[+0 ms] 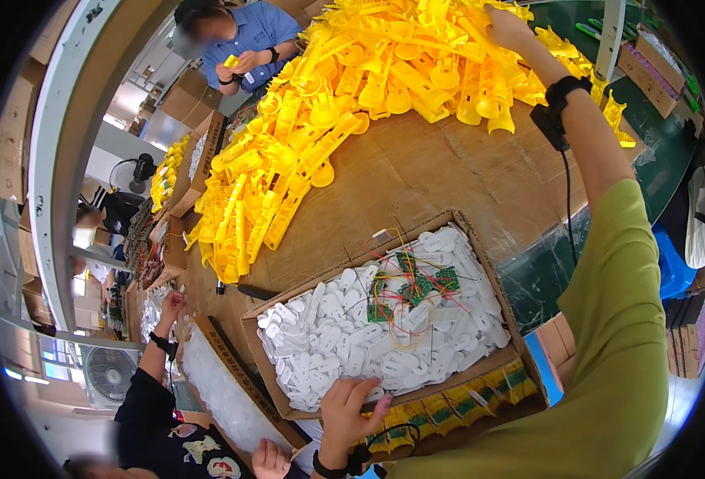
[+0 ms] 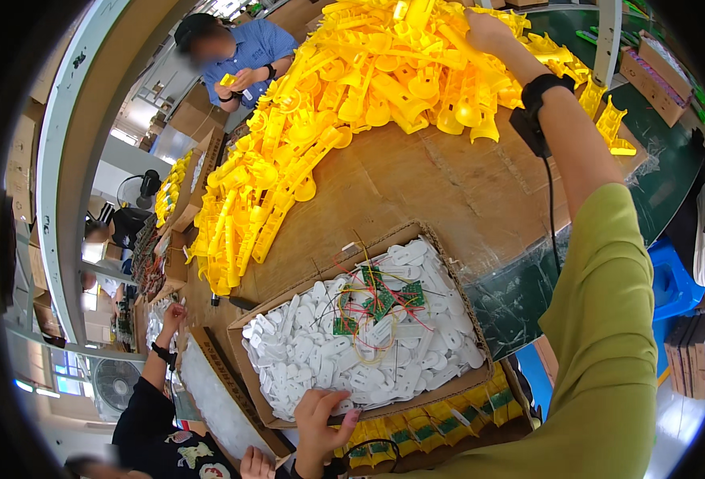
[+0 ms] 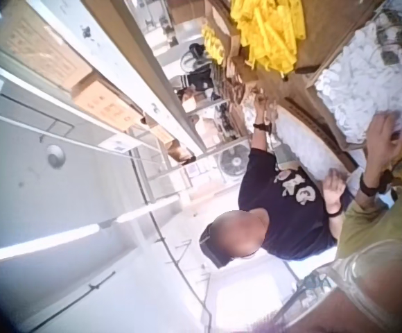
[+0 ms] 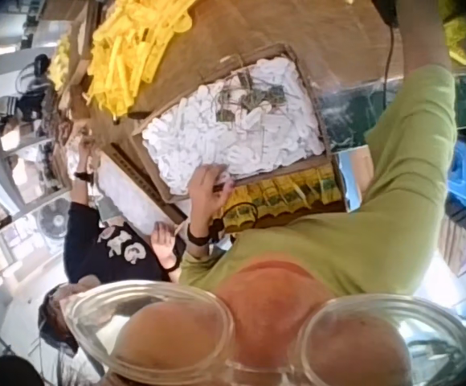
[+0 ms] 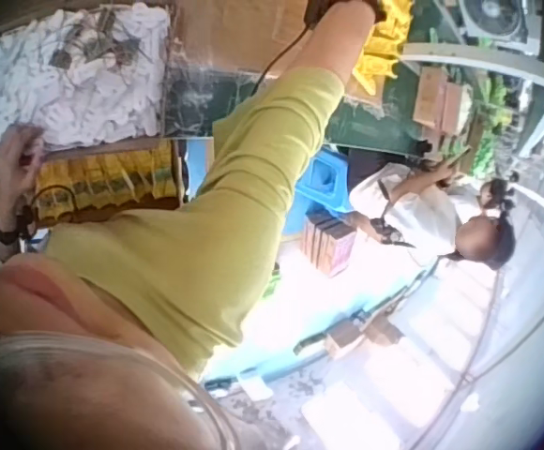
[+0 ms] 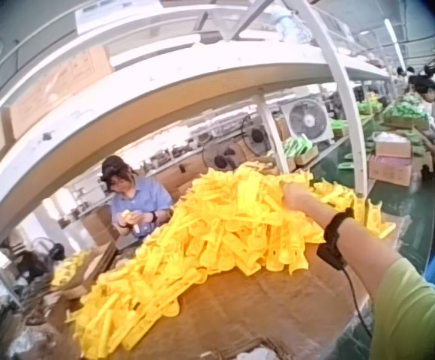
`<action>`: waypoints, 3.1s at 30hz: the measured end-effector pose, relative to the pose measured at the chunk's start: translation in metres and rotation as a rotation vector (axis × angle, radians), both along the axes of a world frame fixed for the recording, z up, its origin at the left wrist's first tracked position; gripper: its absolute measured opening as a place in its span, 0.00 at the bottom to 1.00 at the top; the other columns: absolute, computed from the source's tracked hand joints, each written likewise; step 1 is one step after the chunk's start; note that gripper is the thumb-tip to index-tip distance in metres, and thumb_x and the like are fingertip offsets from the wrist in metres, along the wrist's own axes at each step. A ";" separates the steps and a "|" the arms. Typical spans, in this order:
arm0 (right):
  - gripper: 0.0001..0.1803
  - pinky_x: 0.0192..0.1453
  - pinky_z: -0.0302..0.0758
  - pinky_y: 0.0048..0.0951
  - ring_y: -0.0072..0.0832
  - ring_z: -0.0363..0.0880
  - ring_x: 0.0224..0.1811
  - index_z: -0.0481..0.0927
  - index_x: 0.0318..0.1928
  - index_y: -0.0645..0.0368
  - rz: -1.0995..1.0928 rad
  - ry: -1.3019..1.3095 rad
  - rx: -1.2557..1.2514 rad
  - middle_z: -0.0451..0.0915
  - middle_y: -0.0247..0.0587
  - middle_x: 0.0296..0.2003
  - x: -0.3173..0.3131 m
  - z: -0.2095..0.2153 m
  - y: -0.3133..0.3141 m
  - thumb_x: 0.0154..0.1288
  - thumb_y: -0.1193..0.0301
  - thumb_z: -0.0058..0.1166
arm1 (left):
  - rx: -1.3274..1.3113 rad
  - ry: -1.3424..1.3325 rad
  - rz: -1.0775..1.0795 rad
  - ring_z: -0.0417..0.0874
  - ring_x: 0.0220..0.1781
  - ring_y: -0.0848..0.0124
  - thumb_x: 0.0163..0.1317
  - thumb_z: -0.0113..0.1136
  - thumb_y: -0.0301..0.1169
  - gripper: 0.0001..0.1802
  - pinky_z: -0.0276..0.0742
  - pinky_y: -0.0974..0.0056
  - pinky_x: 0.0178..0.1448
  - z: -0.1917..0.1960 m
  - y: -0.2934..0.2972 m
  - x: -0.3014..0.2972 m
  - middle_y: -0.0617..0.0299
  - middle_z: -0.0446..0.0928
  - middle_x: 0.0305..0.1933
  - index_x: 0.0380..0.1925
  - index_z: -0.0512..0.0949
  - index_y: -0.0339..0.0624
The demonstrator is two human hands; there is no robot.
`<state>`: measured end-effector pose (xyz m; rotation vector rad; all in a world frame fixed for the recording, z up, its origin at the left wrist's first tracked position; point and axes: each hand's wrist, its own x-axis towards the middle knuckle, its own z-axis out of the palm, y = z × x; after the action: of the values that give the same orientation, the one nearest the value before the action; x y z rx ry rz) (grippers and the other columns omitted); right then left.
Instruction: Assemble internal circuit boards and wiring into yellow plastic fixture housings on a factory assembly line.
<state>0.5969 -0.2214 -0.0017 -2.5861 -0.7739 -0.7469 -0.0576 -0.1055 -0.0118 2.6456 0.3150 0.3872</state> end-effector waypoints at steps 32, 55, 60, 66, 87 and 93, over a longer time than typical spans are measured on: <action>0.20 0.43 0.70 0.43 0.47 0.73 0.39 0.66 0.49 0.57 0.236 0.045 -0.194 0.75 0.55 0.34 -0.097 0.020 0.046 0.53 0.70 0.41 | -0.022 -0.030 -0.046 0.69 0.22 0.65 0.38 0.65 0.33 0.14 0.65 0.67 0.24 0.000 0.005 0.002 0.61 0.70 0.22 0.27 0.76 0.41; 0.20 0.45 0.70 0.43 0.45 0.73 0.42 0.66 0.51 0.55 -0.056 0.114 -0.215 0.74 0.52 0.39 -0.078 0.008 0.051 0.55 0.71 0.40 | -0.024 -0.007 -0.068 0.71 0.24 0.67 0.42 0.63 0.34 0.15 0.68 0.68 0.26 -0.001 0.007 0.000 0.62 0.69 0.23 0.30 0.75 0.41; 0.21 0.47 0.69 0.40 0.46 0.72 0.43 0.65 0.52 0.56 0.484 0.060 -0.140 0.73 0.52 0.42 -0.108 0.002 0.046 0.55 0.71 0.42 | -0.057 -0.039 -0.072 0.70 0.22 0.64 0.40 0.64 0.34 0.15 0.66 0.66 0.25 -0.001 0.007 0.004 0.60 0.69 0.21 0.28 0.75 0.40; 0.21 0.47 0.68 0.40 0.45 0.71 0.43 0.66 0.52 0.54 0.629 0.052 -0.302 0.74 0.51 0.40 -0.162 0.023 0.037 0.55 0.70 0.43 | -0.038 -0.046 -0.059 0.70 0.23 0.64 0.40 0.64 0.35 0.15 0.65 0.66 0.25 -0.001 0.008 0.001 0.60 0.68 0.21 0.28 0.75 0.40; 0.20 0.47 0.68 0.41 0.46 0.72 0.42 0.67 0.50 0.61 0.315 0.004 -0.261 0.73 0.53 0.41 -0.098 0.007 -0.022 0.55 0.72 0.42 | -0.041 -0.054 -0.053 0.70 0.22 0.65 0.41 0.64 0.35 0.15 0.65 0.66 0.24 -0.002 0.007 0.002 0.61 0.68 0.20 0.29 0.75 0.41; 0.20 0.44 0.70 0.39 0.46 0.72 0.42 0.66 0.52 0.57 0.627 -0.044 -0.171 0.73 0.52 0.42 -0.101 0.027 -0.021 0.58 0.70 0.42 | -0.018 -0.055 -0.051 0.70 0.23 0.66 0.43 0.63 0.35 0.15 0.67 0.67 0.25 -0.002 0.008 -0.001 0.61 0.69 0.22 0.30 0.75 0.41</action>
<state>0.4954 -0.2428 0.0249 -2.2489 -1.6114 -0.5539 -0.0583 -0.0970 -0.0137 2.6145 0.2321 0.4372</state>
